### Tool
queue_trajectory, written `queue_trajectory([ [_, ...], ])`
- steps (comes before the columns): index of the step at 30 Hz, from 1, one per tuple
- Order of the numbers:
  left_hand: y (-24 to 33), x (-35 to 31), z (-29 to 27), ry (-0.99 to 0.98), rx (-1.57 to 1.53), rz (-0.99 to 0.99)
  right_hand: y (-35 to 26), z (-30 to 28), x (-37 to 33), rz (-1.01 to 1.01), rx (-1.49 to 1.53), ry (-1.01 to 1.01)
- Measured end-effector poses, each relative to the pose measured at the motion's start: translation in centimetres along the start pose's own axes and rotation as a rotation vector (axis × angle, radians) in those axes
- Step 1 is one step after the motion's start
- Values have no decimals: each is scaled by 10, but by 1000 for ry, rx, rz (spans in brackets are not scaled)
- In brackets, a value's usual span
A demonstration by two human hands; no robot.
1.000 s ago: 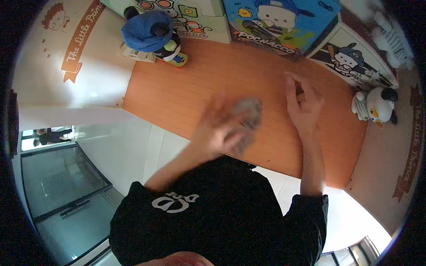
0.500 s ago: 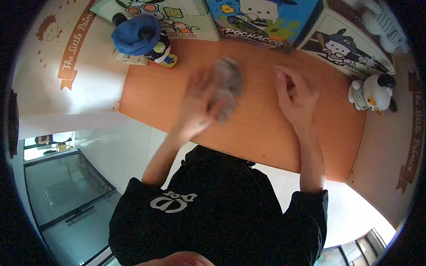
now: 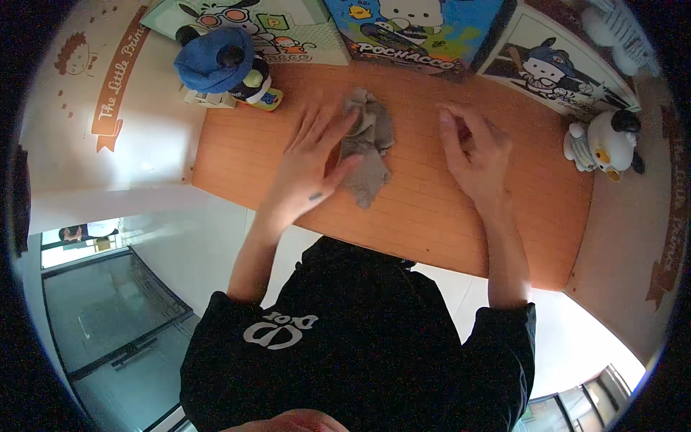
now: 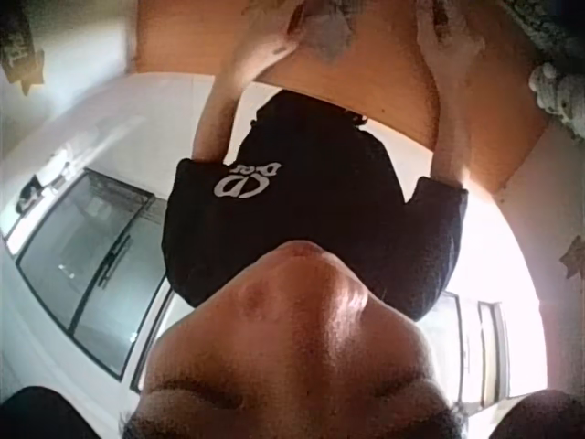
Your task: Wiping down different counter surfaces and workspaces with a small cloth.
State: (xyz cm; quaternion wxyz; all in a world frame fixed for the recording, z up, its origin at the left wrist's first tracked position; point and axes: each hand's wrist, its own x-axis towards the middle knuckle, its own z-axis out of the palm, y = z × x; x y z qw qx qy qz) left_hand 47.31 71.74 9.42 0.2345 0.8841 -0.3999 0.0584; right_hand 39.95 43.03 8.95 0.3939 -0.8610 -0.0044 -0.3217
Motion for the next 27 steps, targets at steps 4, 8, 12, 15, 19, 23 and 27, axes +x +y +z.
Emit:
queue_trajectory([
  [4,1,2,10,-119,-104,51,0,0,-2,-10,4,-10],
  [8,41,-27,23,-206,-228,130,0,-1,-3,4,-13,-37],
  [12,48,-32,24,-182,-236,331,-5,-4,0,69,30,-40],
  [15,8,4,22,-99,-152,294,-5,-4,0,30,6,-44],
  [19,-5,27,32,27,-122,128,-1,-6,1,-13,-32,-32],
  [23,69,-25,39,-111,-224,319,1,-3,0,-25,-30,-35],
  [27,62,-22,36,-130,-231,386,-2,-6,1,30,5,-14],
])
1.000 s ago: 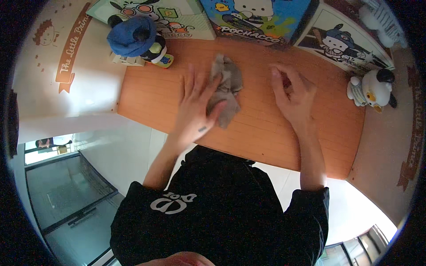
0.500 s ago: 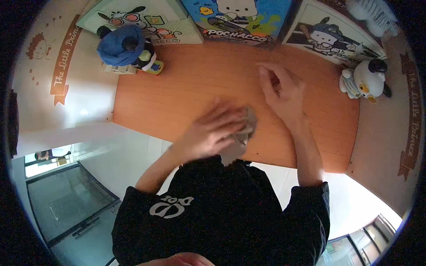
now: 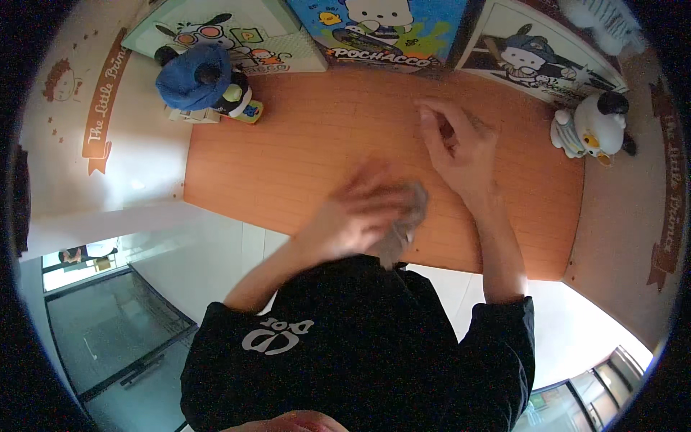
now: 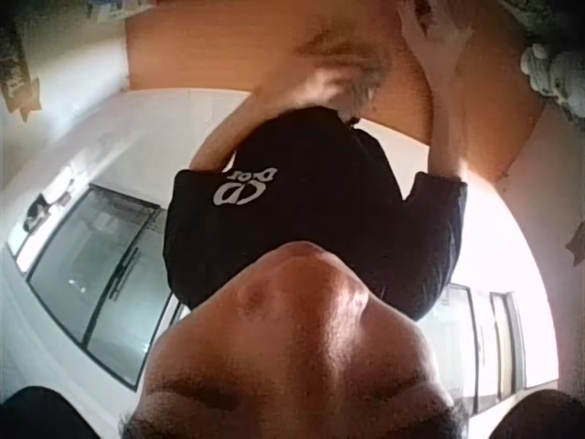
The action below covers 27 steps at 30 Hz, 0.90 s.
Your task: Wiping down different counter surfaces and workspaces with a small cloth.
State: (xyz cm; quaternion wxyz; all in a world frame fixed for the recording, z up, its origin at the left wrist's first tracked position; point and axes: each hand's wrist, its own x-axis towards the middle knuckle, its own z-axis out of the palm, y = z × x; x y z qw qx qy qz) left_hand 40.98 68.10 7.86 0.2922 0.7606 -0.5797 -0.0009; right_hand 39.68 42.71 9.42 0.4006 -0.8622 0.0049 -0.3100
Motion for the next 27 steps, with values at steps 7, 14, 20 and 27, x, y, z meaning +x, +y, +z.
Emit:
queue_trajectory([
  [7,-63,14,-14,133,61,-282,2,-5,2,-79,-47,19],
  [14,-20,-9,-1,9,-14,-182,1,-4,2,-88,-44,7],
  [20,-85,-14,-18,314,234,-409,-4,-1,2,-48,-32,-19],
  [27,6,-18,3,124,-56,-326,13,4,-3,28,14,-50],
])
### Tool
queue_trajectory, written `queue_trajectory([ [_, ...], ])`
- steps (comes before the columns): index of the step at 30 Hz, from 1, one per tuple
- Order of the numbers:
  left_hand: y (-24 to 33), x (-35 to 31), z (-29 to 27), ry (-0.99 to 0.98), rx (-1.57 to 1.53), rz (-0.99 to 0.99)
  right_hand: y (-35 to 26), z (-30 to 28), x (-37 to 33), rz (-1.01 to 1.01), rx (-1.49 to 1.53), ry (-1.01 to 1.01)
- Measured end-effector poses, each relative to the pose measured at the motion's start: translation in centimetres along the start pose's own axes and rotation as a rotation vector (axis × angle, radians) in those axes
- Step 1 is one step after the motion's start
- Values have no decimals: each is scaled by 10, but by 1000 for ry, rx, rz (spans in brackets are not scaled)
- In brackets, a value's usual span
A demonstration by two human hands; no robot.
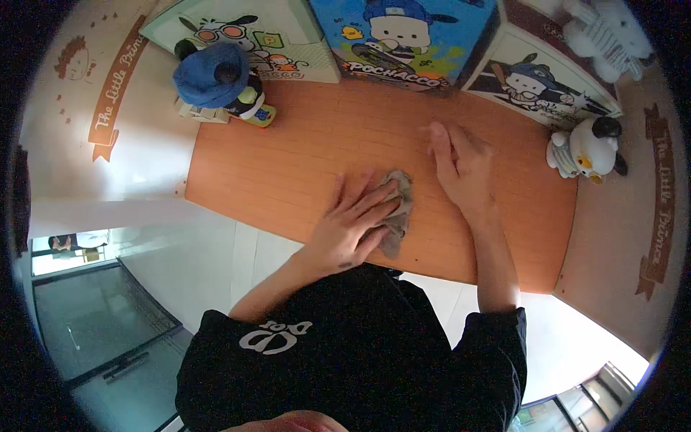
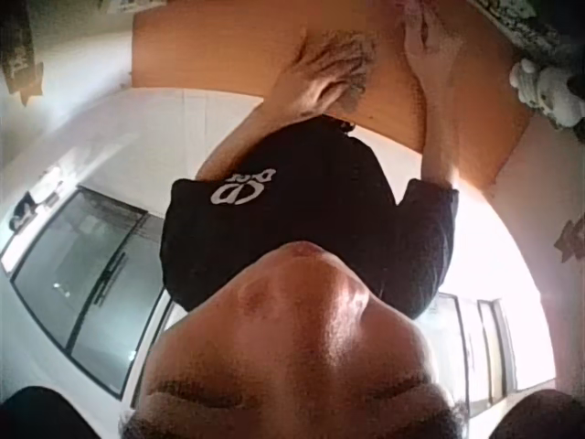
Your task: Wiping down different counter surfaces and workspaces with a small cloth.
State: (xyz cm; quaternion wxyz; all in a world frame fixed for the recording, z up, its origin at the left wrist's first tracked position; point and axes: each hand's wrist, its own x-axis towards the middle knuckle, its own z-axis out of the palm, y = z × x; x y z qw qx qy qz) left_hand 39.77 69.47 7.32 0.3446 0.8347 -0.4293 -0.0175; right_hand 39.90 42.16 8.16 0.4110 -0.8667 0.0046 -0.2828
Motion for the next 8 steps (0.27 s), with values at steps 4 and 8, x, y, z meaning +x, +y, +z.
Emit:
queue_trajectory([
  [4,-21,-1,-7,89,129,20,-1,0,1,29,47,-75],
  [8,-62,8,-18,239,231,-172,-5,7,1,60,-29,-8],
])
